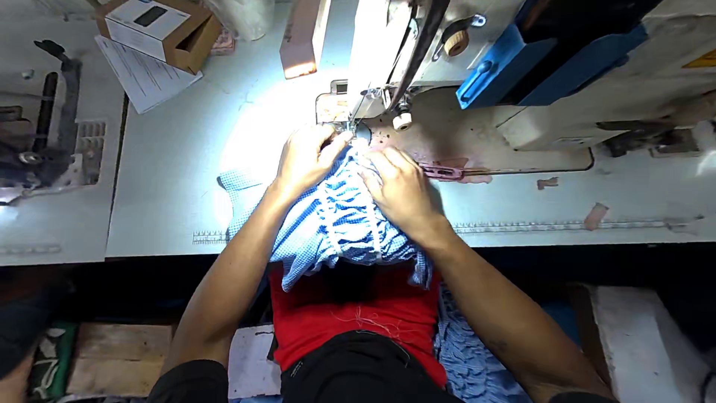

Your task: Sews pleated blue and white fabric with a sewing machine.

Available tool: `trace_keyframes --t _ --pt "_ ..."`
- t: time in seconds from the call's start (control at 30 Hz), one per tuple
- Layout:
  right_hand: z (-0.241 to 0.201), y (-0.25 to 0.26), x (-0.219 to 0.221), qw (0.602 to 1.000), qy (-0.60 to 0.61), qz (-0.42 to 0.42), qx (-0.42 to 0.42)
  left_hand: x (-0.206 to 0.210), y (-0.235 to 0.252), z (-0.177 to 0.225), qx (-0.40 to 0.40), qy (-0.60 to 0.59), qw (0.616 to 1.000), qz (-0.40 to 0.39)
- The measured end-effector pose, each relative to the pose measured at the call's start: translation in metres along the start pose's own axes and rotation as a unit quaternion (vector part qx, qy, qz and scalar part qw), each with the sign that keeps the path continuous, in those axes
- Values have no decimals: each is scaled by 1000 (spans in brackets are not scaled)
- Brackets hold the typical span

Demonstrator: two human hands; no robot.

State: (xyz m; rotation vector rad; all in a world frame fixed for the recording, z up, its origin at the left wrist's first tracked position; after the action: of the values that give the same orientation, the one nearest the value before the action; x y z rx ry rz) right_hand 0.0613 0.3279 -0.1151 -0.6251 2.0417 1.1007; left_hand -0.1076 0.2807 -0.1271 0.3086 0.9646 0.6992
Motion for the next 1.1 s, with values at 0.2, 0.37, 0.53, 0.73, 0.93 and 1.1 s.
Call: trace_keyframes --t 0.2,0.37,0.53,0.73,0.93,1.1 --pt "14 -23 -10 965 161 26 207 -14 -34 23 151 -59 984 -76" --pt "19 -28 -9 953 182 36 239 -8 -24 14 28 -211 972 -99" --pt "14 -15 -11 985 76 38 149 8 -21 14 -9 -146 978 -147" --pt "-13 -18 -19 992 32 122 -1 8 -19 10 -20 -83 994 -74" --pt "-20 -17 18 993 -61 -82 -50 11 -11 2 -63 -56 995 -58" --pt "-18 -10 22 992 -70 -81 -61 8 -8 -4 -87 -65 993 -38"
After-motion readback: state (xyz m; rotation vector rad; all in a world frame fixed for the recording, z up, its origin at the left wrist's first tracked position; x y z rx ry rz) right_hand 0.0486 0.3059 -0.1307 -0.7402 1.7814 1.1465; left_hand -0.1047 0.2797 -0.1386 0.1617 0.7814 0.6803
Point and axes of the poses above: each hand's wrist, its own y-axis towards the middle knuckle, its own x-axis out of the palm, z = x × y, the point moved 8 cm from there along y, towards the middle knuckle, and after that the axes turned 14 degrees about z, right-handed, at the moved point
